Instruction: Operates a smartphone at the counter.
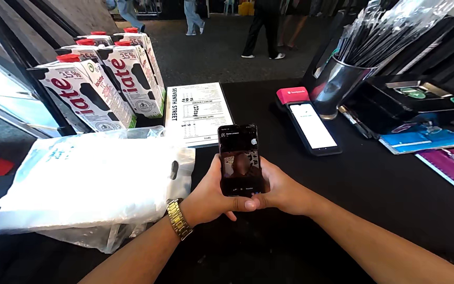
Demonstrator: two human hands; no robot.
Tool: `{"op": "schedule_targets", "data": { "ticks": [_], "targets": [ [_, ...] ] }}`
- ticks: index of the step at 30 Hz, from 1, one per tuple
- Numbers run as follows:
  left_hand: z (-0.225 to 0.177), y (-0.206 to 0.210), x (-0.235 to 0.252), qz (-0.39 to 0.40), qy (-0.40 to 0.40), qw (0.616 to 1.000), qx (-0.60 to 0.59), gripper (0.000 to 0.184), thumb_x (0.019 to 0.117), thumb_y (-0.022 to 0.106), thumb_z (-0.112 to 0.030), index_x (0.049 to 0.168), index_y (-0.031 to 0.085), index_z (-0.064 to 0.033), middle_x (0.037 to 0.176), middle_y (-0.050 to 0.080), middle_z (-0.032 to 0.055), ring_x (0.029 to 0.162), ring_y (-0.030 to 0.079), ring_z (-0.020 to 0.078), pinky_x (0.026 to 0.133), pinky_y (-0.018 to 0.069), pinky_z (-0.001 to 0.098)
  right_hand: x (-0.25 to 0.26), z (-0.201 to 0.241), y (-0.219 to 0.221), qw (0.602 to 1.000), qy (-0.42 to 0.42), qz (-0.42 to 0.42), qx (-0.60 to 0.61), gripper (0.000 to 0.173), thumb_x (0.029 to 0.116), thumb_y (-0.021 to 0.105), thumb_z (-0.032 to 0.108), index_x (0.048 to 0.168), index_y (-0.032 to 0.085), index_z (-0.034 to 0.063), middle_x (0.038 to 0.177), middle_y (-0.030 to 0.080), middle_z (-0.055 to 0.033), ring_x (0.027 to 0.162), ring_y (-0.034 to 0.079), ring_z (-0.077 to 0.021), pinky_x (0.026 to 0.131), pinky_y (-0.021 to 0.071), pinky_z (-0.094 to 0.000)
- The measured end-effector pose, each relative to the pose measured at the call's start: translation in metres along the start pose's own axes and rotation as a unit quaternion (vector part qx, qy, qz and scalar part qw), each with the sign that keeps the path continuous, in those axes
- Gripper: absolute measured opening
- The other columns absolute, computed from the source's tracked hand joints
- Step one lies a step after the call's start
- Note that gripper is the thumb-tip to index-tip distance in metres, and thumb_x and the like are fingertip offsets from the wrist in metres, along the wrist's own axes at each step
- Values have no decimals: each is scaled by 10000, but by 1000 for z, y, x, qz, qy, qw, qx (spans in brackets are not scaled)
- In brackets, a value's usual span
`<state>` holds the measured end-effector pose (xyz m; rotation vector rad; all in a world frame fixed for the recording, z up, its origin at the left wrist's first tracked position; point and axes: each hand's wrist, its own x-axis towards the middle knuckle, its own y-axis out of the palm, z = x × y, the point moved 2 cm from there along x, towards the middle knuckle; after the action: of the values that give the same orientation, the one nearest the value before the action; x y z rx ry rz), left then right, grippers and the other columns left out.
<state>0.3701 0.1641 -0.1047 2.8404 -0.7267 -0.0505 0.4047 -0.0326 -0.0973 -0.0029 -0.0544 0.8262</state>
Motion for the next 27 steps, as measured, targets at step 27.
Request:
{"op": "schedule_targets", "data": {
  "ticks": [27],
  "targets": [
    [-1, 1, 0, 0, 1, 1000, 4, 944, 767, 904, -160, 1464, 278, -281, 1243, 648, 89, 899, 741, 259, 532, 638, 374, -1, 1, 1, 1000, -9, -4, -14, 848, 769, 902, 316, 1471, 439, 207, 1245, 682, -59, 1086, 702, -210, 879, 632, -360]
  ]
}}
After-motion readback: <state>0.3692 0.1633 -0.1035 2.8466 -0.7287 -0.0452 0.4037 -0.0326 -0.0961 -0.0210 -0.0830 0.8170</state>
